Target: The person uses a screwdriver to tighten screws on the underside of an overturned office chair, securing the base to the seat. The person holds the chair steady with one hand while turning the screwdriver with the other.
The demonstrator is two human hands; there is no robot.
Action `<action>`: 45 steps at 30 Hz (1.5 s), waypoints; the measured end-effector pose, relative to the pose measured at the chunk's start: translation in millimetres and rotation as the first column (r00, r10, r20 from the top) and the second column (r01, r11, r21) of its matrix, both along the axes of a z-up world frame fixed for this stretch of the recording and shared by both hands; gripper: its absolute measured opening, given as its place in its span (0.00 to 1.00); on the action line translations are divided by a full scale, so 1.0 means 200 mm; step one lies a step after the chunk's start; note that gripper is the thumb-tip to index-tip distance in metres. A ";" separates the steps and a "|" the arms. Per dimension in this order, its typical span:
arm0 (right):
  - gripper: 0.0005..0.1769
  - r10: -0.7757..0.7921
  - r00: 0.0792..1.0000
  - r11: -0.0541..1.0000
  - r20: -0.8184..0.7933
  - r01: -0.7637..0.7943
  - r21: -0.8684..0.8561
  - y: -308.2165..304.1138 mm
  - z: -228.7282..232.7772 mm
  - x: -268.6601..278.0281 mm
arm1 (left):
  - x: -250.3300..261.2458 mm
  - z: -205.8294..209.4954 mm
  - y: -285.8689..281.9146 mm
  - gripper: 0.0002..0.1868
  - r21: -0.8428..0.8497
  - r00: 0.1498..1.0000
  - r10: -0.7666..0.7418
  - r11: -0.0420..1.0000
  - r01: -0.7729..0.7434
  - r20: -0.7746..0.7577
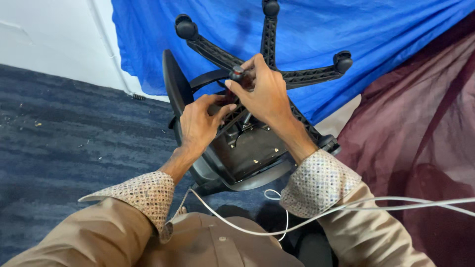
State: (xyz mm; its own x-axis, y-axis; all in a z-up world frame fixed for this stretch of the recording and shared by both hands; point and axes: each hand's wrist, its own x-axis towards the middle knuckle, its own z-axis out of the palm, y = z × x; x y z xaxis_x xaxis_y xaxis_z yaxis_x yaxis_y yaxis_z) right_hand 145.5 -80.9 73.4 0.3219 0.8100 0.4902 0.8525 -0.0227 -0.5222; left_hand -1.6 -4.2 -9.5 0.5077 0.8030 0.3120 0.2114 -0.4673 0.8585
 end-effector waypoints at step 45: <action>0.25 -0.054 0.973 0.987 -0.226 0.018 -0.158 0.09 -0.02 -0.05 | 0.03 0.00 -0.06 0.24 0.030 0.995 0.098 0.995 -0.098 0.027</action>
State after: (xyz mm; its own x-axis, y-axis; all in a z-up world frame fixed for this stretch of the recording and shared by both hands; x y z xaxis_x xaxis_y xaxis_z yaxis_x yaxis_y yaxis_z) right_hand 135.6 -63.7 68.6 0.4413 0.8555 0.2709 0.7081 -0.1465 -0.6908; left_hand 5.1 -16.9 -10.1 0.4187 0.8381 0.3498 0.2358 -0.4723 0.8493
